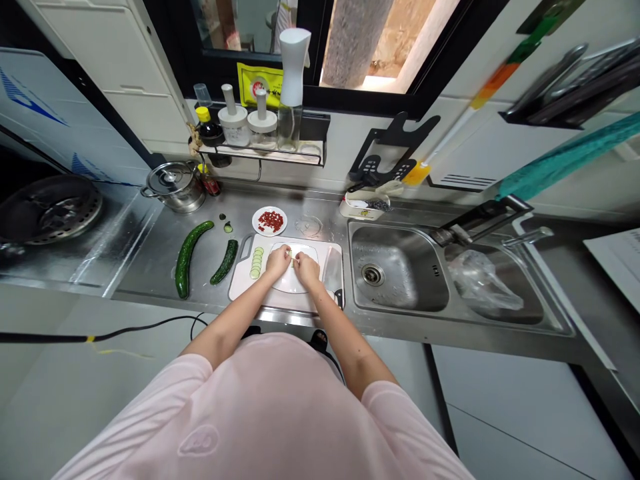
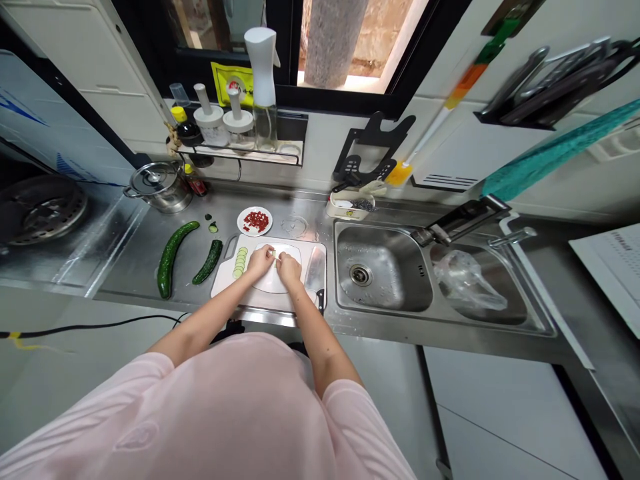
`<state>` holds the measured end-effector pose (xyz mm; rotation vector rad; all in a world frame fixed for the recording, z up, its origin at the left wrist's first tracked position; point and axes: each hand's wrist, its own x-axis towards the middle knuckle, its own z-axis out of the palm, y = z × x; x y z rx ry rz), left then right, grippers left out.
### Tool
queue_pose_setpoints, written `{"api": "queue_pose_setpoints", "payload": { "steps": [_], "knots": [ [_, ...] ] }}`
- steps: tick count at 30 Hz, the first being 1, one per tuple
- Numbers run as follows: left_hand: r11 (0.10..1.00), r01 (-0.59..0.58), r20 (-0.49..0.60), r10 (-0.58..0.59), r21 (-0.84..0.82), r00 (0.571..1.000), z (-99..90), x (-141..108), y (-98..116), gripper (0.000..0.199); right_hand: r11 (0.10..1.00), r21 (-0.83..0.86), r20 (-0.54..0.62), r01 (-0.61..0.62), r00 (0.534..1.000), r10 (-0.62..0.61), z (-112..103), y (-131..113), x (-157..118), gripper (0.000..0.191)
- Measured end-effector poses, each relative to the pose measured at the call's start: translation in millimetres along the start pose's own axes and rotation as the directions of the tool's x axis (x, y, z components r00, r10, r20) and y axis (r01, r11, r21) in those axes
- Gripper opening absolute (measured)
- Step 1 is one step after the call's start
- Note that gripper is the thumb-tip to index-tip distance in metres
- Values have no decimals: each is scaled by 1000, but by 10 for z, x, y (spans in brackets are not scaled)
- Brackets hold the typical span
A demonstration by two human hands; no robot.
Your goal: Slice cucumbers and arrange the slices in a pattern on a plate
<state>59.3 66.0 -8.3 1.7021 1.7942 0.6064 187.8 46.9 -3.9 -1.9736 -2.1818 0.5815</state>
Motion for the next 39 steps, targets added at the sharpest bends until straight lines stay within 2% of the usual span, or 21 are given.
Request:
{"api": "queue_pose_setpoints", "payload": {
  "steps": [6,10,15,22,39],
  "knots": [
    [991,-41,4,41,123,999,5,-24,10,24,990,-97,59,106,993,-100,2,-31,-66,31],
    [979,-34,20,31,201,999,-16,-40,20,24,969,-219,102,118,990,-98,14,-58,-72,33],
    [957,-45,43,34,285,998,-51,-49,60,28,942,-314,95,118,991,-92,48,-63,-26,38],
    [940,-43,45,29,338,999,-62,16,92,28,941,-321,76,106,993,-86,71,-50,64,37],
    [940,-34,15,31,340,999,-36,76,89,26,949,-304,52,81,996,-68,94,-43,169,38]
  ]
}}
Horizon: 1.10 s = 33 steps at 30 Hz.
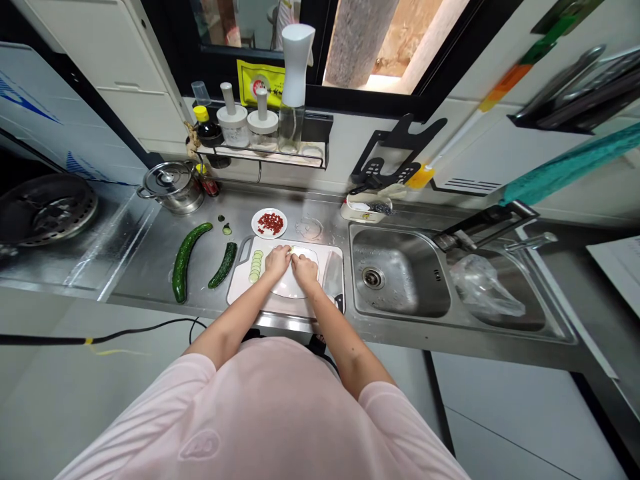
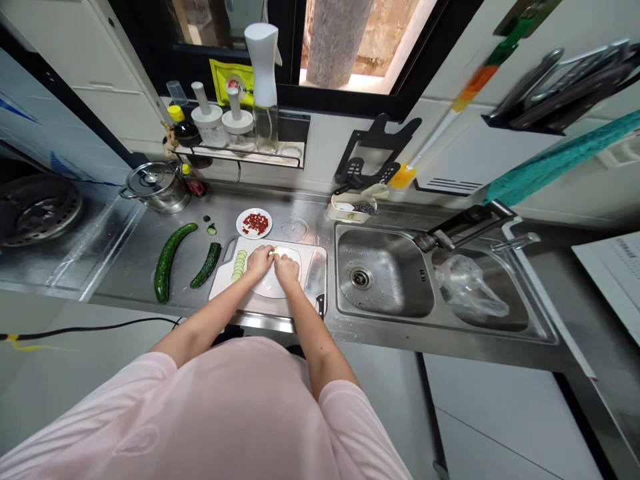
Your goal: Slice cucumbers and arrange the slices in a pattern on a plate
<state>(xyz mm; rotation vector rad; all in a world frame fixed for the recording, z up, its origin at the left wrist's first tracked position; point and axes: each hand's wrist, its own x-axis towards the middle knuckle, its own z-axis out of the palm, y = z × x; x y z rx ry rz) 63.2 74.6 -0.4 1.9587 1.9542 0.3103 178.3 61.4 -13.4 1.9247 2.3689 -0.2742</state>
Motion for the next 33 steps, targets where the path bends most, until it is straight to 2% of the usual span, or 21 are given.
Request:
{"api": "queue_pose_setpoints", "payload": {
  "steps": [13,26,33],
  "knots": [
    [1000,3,1,-3,-9,1000,-10,-6,10,26,999,30,1,-33,999,33,-7,0,-45,42],
    [999,35,16,-35,-4,999,-36,-16,43,26,1000,3,82,-21,996,20,-87,-7,-59,42],
    [999,42,-1,-42,-4,999,5,3,41,27,999,28,57,-33,998,31,-53,-13,-49,40]
  ]
}}
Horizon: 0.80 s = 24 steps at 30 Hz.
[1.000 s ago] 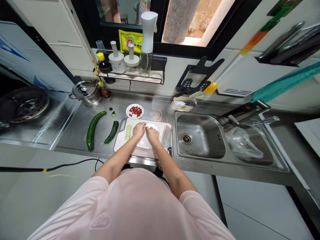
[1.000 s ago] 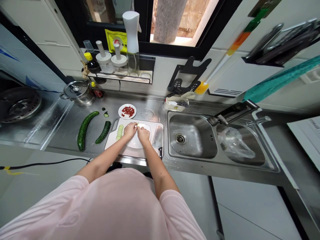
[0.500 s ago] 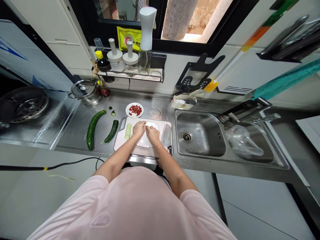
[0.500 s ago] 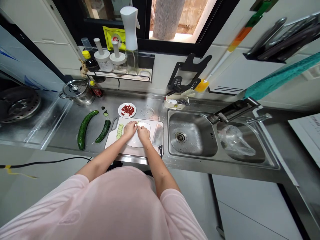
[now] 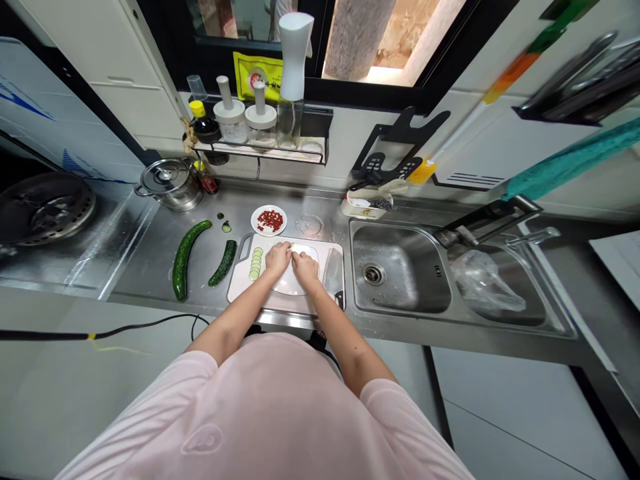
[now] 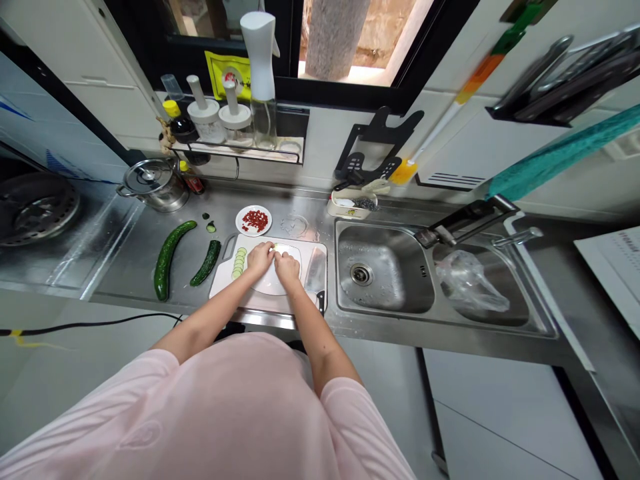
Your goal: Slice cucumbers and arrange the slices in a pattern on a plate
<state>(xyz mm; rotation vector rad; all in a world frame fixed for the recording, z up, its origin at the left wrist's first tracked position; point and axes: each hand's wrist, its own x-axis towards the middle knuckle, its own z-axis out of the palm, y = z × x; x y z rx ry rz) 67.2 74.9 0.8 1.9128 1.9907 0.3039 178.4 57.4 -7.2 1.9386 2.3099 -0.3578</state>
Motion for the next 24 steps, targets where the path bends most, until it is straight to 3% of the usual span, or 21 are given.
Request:
{"api": "queue_pose_setpoints", "payload": {
  "steps": [13,24],
  "knots": [
    [1000,13,18,-13,12,1000,-56,-25,36,27,999,25,-52,-22,998,23,6,14,-61,43],
    [1000,6,13,-6,11,1000,-52,-24,31,27,1000,-4,-20,-14,1000,14,-15,0,-56,40]
  ]
}}
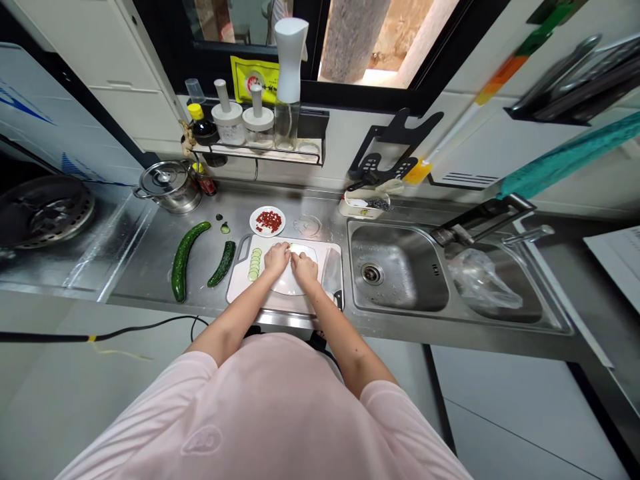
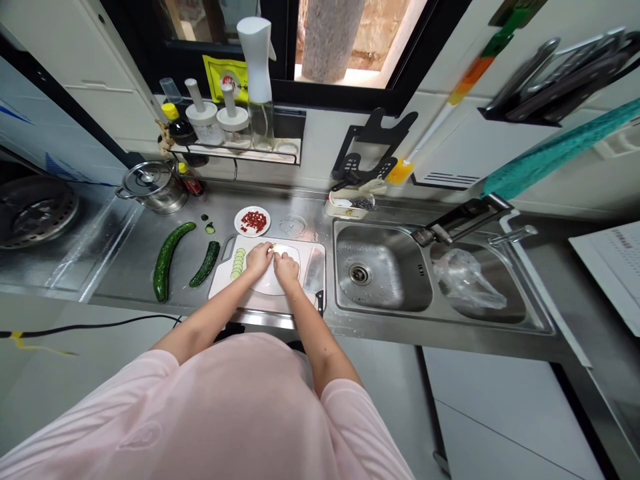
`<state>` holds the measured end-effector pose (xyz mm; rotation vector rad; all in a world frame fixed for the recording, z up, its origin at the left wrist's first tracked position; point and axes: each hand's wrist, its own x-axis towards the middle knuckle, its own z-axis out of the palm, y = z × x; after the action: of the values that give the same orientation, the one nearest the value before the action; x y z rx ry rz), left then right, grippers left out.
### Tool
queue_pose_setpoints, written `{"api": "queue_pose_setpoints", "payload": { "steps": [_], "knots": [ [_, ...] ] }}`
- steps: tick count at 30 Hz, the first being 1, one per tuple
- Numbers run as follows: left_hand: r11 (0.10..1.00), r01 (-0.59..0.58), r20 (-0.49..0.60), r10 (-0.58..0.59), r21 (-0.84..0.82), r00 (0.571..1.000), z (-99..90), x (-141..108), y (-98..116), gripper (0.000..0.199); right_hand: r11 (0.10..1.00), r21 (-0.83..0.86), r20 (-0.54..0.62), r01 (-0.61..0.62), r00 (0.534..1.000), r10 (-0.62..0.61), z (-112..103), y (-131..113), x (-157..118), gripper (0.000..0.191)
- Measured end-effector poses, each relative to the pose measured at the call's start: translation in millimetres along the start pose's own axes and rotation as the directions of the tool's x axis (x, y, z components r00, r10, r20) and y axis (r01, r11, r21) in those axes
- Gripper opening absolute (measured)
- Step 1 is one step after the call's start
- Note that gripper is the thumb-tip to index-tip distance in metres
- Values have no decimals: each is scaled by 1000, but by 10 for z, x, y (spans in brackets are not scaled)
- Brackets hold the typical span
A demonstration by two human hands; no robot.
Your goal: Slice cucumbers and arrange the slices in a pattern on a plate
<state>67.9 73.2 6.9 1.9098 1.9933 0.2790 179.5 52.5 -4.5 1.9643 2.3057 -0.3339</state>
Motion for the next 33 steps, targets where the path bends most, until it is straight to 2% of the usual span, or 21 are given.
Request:
{"api": "queue_pose_setpoints", "payload": {
  "steps": [9,20,28,33],
  "knots": [
    [1000,11,13,-11,0,1000,-12,-11,15,28,999,-26,72,26,997,-24,-85,-12,4,40],
    [1000,-4,8,4,-16,1000,-26,23,-22,26,999,2,28,50,998,-50,-136,-5,69,39],
    [992,30,-57,-37,-121,998,-72,-133,-115,26,999,19,9,39,999,-39,-157,22,-19,38],
    [971,38,-140,-73,-235,987,-71,-292,-243,22,996,84,-1,9,1000,-9,-161,34,-142,37]
  ]
}}
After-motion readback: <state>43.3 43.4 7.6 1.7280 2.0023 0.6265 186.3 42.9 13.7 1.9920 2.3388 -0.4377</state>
